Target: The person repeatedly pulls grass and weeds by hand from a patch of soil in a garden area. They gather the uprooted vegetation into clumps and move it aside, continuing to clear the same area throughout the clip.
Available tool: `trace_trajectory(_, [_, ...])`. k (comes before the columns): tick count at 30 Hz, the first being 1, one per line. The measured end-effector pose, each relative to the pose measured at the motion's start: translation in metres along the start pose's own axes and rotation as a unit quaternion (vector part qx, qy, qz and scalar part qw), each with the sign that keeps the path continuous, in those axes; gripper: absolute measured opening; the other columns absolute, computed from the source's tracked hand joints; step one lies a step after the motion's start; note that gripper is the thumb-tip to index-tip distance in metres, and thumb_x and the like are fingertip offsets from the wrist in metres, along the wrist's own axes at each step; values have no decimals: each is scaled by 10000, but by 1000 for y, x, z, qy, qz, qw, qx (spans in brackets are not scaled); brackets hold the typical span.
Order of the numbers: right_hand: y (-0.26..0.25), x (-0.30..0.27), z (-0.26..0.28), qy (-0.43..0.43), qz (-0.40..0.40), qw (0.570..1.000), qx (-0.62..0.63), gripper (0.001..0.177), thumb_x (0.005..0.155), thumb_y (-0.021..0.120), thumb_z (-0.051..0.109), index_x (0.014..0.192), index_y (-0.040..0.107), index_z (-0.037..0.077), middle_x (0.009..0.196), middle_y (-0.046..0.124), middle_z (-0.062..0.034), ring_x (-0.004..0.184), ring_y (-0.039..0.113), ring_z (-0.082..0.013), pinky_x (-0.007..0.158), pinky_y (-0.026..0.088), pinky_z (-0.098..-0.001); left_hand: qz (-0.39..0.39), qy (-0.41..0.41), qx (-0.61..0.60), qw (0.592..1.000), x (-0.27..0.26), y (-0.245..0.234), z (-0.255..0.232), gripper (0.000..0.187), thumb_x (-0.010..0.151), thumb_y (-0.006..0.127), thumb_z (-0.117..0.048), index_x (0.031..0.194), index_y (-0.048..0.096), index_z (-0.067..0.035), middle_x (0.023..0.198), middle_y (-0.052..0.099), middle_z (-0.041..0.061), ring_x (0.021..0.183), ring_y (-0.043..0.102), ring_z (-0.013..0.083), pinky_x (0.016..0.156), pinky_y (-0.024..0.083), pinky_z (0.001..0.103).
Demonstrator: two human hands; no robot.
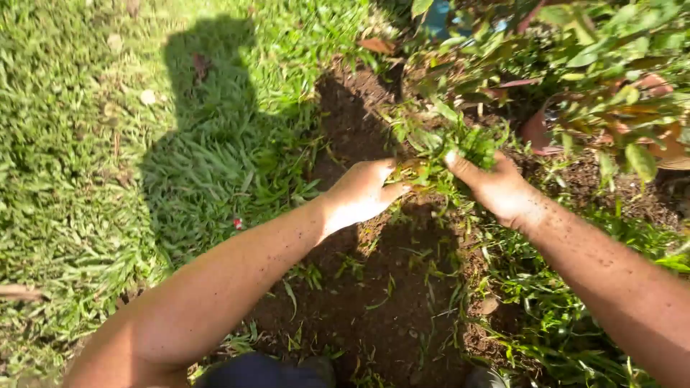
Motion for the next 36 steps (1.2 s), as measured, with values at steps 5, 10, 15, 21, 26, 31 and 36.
trace_trajectory(5, [-58,-65,111,-151,52,986,-36,682,834,880,346,1314,601,-51,1030,692,-289,872,713,-414,895,519,-612,-8,-91,64,994,56,20,-75,491,1021,595,-220,1453,483,-17,1320,627,194,1231,647,302,1081,514,443])
trace_trajectory(10, [-74,-81,105,-210,110,971,-9,632,824,893,224,1285,594,-89,1073,685,-319,973,718,-466,1022,508,-665,-1,-124,232,965,57,37,-107,279,1040,579,-296,1235,605,-98,1022,688,98,966,715,257,973,562,422])
trace_trajectory(15, [-115,-63,28,-99,100,988,63,614,874,850,239,1328,562,-58,1174,643,-305,1074,681,-453,1032,513,-645,-21,-122,264,956,94,95,-127,298,1024,626,-339,1146,521,-88,1032,489,105,950,522,277,836,453,419])
trace_trajectory(21, [-169,-66,-9,-34,75,993,82,596,924,807,254,1371,530,-26,1275,602,-291,1174,644,-440,1042,518,-626,-42,-170,212,961,129,125,-160,489,1034,632,-332,1433,552,-61,1380,609,250,1229,644,404,1055,538,490])
trace_trajectory(26, [-193,-75,-31,-15,84,995,60,583,962,776,266,1404,507,-2,1350,571,-280,1250,616,-430,1050,523,-611,-77,-129,281,948,152,166,-158,463,1031,556,-408,1127,674,30,812,715,194,604,670,206,533,544,272])
trace_trajectory(31, [-235,-46,-66,-55,57,993,-86,581,947,804,314,1344,586,-50,1318,604,-333,1262,594,-493,1060,493,-655,-67,-134,50,987,181,235,-197,574,947,660,-146,1452,496,70,1373,593,323,1307,577,450,1087,451,600])
trace_trajectory(36, [-316,-14,-175,106,28,901,-420,577,854,828,577,1187,819,107,1014,833,-198,920,767,-370,808,634,-486,137,-107,1,985,194,270,-238,690,944,590,-295,1575,327,-198,1581,487,110,1308,626,288,1125,459,457])
Point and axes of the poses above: each hand's wrist, its own x-axis towards the middle knuckle, its own y-axis out of the palm, z = x × y, the point moved 6 cm from there along x, towards the middle knuckle
